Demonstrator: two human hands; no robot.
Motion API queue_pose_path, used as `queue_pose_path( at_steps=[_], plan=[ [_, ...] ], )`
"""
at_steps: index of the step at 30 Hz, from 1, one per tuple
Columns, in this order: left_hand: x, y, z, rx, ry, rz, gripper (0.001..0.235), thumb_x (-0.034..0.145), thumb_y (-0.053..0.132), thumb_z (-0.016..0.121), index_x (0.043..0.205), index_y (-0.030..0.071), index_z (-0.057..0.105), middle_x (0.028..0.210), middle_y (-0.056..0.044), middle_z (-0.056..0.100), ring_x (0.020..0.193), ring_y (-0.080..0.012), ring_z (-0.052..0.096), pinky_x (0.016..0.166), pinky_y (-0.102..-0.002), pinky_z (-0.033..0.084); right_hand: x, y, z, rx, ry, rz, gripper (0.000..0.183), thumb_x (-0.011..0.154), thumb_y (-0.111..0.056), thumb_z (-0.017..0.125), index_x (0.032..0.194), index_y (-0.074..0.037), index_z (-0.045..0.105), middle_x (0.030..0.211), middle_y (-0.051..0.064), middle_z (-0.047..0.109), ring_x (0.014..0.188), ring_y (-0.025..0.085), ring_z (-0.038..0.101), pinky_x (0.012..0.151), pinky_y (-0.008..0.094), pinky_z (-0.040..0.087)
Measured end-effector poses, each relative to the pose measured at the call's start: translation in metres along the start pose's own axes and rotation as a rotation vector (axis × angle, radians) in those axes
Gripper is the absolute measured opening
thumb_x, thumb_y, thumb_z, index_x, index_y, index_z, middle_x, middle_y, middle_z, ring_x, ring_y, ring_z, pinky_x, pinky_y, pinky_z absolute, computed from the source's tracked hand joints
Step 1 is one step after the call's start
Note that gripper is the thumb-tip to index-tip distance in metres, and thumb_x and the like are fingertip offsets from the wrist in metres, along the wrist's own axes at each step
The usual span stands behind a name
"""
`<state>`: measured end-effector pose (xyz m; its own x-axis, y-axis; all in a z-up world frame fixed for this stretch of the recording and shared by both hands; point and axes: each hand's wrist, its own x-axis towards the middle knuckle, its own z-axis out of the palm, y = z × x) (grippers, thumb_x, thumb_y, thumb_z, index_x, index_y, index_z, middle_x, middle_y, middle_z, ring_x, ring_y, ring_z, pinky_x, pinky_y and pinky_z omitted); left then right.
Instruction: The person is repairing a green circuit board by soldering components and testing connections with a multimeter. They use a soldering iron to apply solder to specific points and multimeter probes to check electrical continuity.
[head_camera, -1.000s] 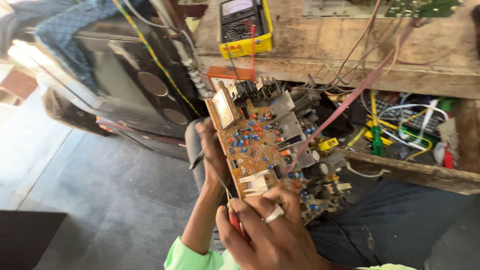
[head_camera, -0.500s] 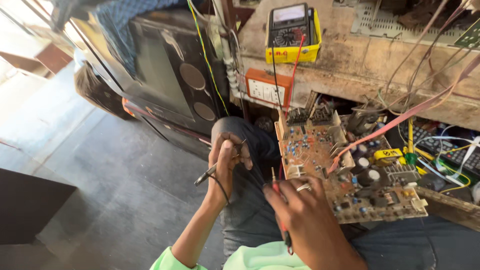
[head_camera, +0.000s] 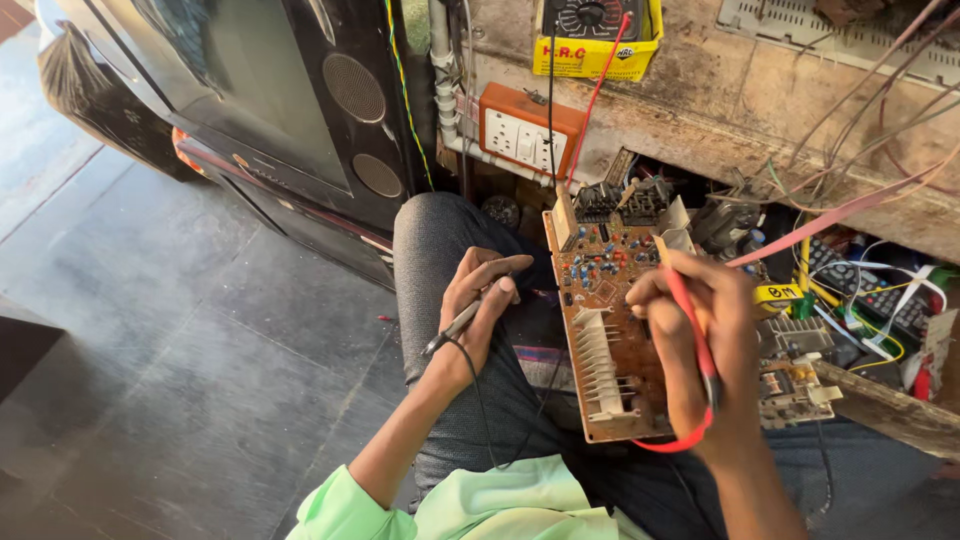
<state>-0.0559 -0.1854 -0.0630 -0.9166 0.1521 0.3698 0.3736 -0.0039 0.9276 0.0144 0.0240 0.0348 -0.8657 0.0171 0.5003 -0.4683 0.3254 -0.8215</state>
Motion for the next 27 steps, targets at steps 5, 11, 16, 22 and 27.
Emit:
queue_pose_path(
  at_steps=[5,11,16,22,27],
  plan=[
    [0.002,-0.005,0.014,-0.272,0.079,-0.120,0.024,0.095,0.015,0.074,0.113,0.001,0.066,0.090,-0.001,0.062,0.076,-0.0055,0.054,0.068,-0.021,0.046,0.029,0.010,0.008,-0.153,-0.029,0.086,0.026,0.095,-0.015,0.072,0.115,0.000,0.066,0.098,0.007,0.074,0.087,0.009,0.067,0.077,0.024,0.053],
    [0.004,-0.010,0.027,-0.228,0.116,-0.117,0.020,0.090,0.004,0.080,0.107,-0.002,0.071,0.094,-0.005,0.076,0.086,-0.0039,0.070,0.077,-0.019,0.058,0.026,0.011,0.014,-0.228,-0.045,0.143,0.020,0.092,-0.007,0.072,0.111,0.000,0.073,0.086,0.007,0.074,0.074,0.011,0.066,0.069,0.025,0.054],
    [0.005,-0.012,0.033,-0.263,0.116,-0.093,0.017,0.093,0.002,0.076,0.108,-0.003,0.070,0.098,-0.009,0.078,0.091,-0.0080,0.074,0.081,-0.021,0.061,0.025,0.012,0.016,-0.348,-0.118,-0.114,0.022,0.090,-0.004,0.072,0.111,0.003,0.071,0.098,0.013,0.075,0.084,0.019,0.074,0.076,0.029,0.057],
    [0.005,-0.013,0.035,-0.244,0.125,-0.088,0.015,0.095,0.002,0.073,0.108,-0.004,0.068,0.098,-0.011,0.078,0.090,-0.0092,0.075,0.079,-0.021,0.061,0.027,0.013,0.020,-0.376,-0.131,-0.080,0.023,0.090,-0.005,0.074,0.112,0.003,0.074,0.101,0.015,0.077,0.085,0.022,0.077,0.075,0.031,0.059],
    [0.005,-0.014,0.035,-0.265,0.120,-0.067,0.013,0.097,0.002,0.071,0.108,-0.003,0.067,0.100,-0.011,0.077,0.093,-0.0084,0.074,0.079,-0.021,0.060,0.026,0.015,0.020,-0.389,-0.145,-0.092,0.023,0.090,-0.007,0.074,0.111,0.003,0.074,0.101,0.016,0.077,0.084,0.022,0.077,0.073,0.031,0.059]
  ],
)
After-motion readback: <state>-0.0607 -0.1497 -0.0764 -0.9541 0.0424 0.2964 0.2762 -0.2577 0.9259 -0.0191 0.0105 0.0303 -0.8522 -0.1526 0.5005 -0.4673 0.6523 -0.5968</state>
